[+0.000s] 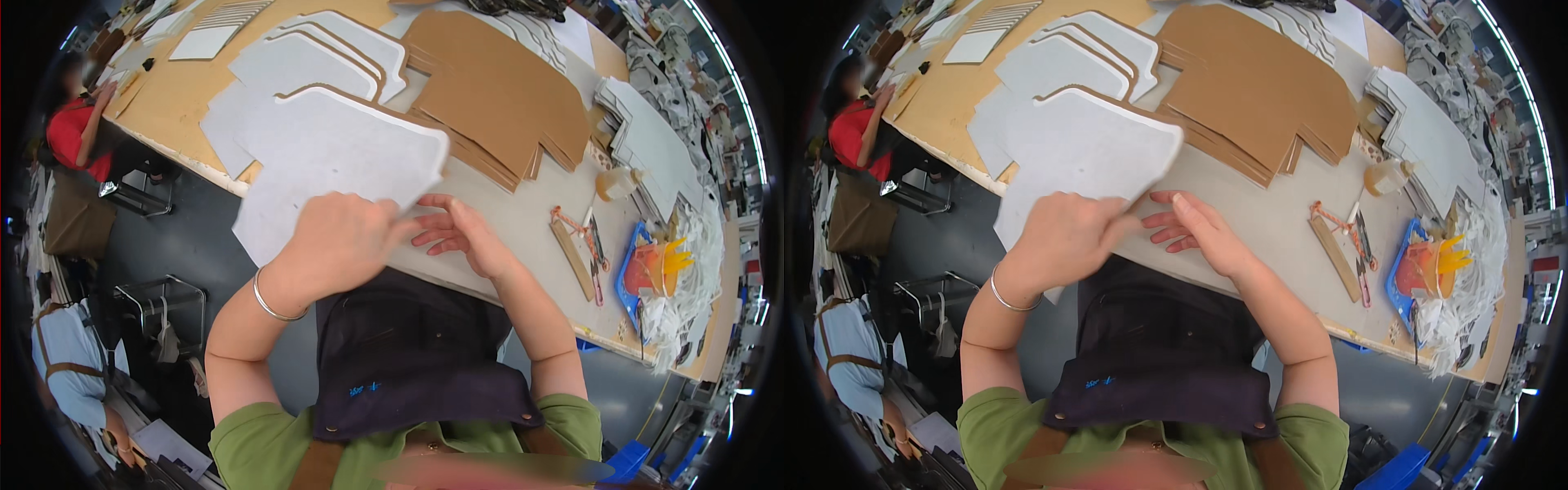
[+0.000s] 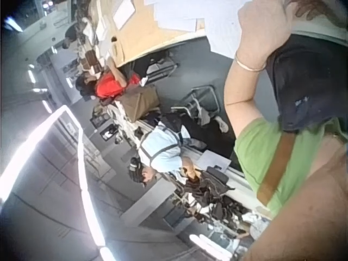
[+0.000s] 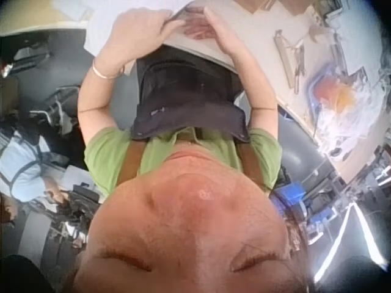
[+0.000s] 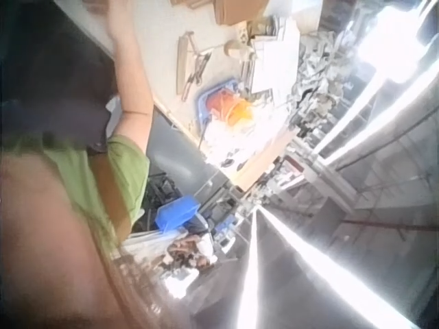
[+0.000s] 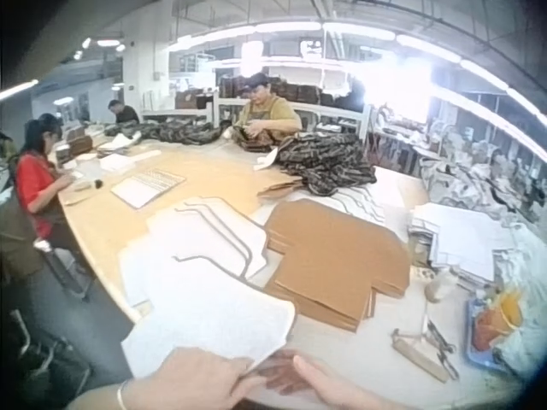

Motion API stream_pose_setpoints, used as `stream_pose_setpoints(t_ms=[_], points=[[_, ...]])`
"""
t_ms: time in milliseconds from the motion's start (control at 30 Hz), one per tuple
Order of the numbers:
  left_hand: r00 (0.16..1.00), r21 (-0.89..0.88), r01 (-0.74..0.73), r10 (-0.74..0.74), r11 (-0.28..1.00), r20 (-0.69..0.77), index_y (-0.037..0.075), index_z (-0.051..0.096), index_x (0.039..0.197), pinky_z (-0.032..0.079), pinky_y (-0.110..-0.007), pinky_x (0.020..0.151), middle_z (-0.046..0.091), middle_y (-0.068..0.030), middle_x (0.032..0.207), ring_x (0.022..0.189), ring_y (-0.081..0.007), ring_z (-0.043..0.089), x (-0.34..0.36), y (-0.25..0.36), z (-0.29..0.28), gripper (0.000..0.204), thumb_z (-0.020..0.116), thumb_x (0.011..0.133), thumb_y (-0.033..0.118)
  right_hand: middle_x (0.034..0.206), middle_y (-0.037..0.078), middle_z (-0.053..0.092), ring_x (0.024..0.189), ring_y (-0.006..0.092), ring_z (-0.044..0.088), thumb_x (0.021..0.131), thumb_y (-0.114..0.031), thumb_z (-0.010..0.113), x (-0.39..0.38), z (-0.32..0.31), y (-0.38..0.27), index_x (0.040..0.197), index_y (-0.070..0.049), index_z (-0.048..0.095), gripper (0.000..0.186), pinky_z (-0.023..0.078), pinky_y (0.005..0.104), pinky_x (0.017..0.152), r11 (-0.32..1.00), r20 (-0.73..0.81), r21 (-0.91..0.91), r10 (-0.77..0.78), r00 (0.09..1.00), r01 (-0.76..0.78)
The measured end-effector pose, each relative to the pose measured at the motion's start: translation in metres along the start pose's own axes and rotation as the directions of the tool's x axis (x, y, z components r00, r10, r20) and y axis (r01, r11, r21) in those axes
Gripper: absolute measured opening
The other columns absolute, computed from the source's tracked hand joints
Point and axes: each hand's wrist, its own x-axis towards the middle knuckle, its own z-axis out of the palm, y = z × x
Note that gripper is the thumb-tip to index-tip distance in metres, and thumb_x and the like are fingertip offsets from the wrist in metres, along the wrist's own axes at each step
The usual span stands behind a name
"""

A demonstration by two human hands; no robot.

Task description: The recorder is folding the edges of leather panels over internal templates using a bone folder or wooden tool.

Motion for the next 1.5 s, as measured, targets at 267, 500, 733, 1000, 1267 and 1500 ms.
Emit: stream_pose_setpoints(t_ms=[267,500,733,1000,1267,1500], points=[[0.918,-0.086,-0.347,0.320,0.934,-0.233,0.008,0.059,0.128,0.045,-0.043,0.099,0.058,-0.0157,0.133,0.121,-0.0365,0.054,0.069,-0.031,0.074,0.053,0.066,0.088,0.041,0.081,0.003,0.066,0.070,0.0091,0.065,0.089,-0.014,0.069,-0.027,-0.047,0.041,0.128,0.002,0.055,0.044,0.054,0.0227,0.057,0.909,-0.309,-0.399,-0.009,0.951,-0.121],[0.937,0.141,-0.296,0.316,0.945,-0.151,0.011,0.051,0.136,0.036,-0.051,0.107,0.054,-0.0167,0.137,0.126,-0.0369,0.050,0.050,-0.013,0.093,0.066,0.069,0.083,0.046,0.070,-0.004,0.059,0.056,0.0038,0.057,0.088,-0.011,0.069,-0.091,-0.115,0.014,0.112,-0.002,0.066,0.025,0.044,0.0189,0.050,0.824,-0.283,-0.498,0.139,0.949,-0.269],[0.943,0.136,-0.322,0.305,0.937,0.130,0.010,0.060,0.120,0.046,-0.045,0.092,0.061,-0.0099,0.118,0.098,-0.0313,0.063,0.070,0.054,0.065,0.048,0.076,0.079,0.029,0.063,-0.007,0.042,0.056,0.0041,0.040,0.083,-0.014,0.073,-0.095,-0.112,0.032,0.098,-0.003,0.068,0.019,0.036,0.0232,0.052,0.687,-0.485,-0.695,-0.229,0.844,-0.213],[0.827,-0.259,-0.563,0.532,0.785,-0.184,0.010,0.066,0.106,0.052,-0.038,0.079,0.057,-0.0044,0.112,0.091,-0.0258,0.062,0.138,0.097,0.130,0.030,0.075,0.078,0.012,0.078,-0.001,0.055,0.059,0.0098,0.046,0.076,-0.017,0.080,-0.096,-0.111,0.042,0.098,-0.006,0.071,0.026,0.043,0.0273,0.057,0.651,-0.479,-0.752,-0.430,0.765,-0.105],[0.875,-0.353,-0.471,0.479,0.809,-0.072,0.011,0.067,0.091,0.051,-0.037,0.075,0.058,-0.0031,0.102,0.089,-0.0231,0.062,0.140,0.102,0.126,0.015,0.075,0.078,0.011,0.076,-0.004,0.052,0.059,0.0058,0.040,0.078,-0.012,0.080,-0.091,-0.118,0.048,0.088,-0.006,0.072,0.014,0.037,0.0238,0.054,0.650,-0.500,-0.756,-0.501,0.706,-0.075],[0.835,-0.252,-0.548,0.509,0.797,-0.209,0.012,0.071,0.087,0.052,-0.034,0.070,0.059,-0.0019,0.097,0.086,-0.0193,0.062,0.127,0.097,0.139,0.012,0.075,0.076,0.011,0.073,0.004,0.059,0.064,0.0171,0.057,0.076,-0.015,0.078,-0.090,-0.114,0.043,0.087,-0.009,0.074,0.013,0.048,0.0315,0.062,0.619,-0.518,-0.774,-0.496,0.697,-0.134]])
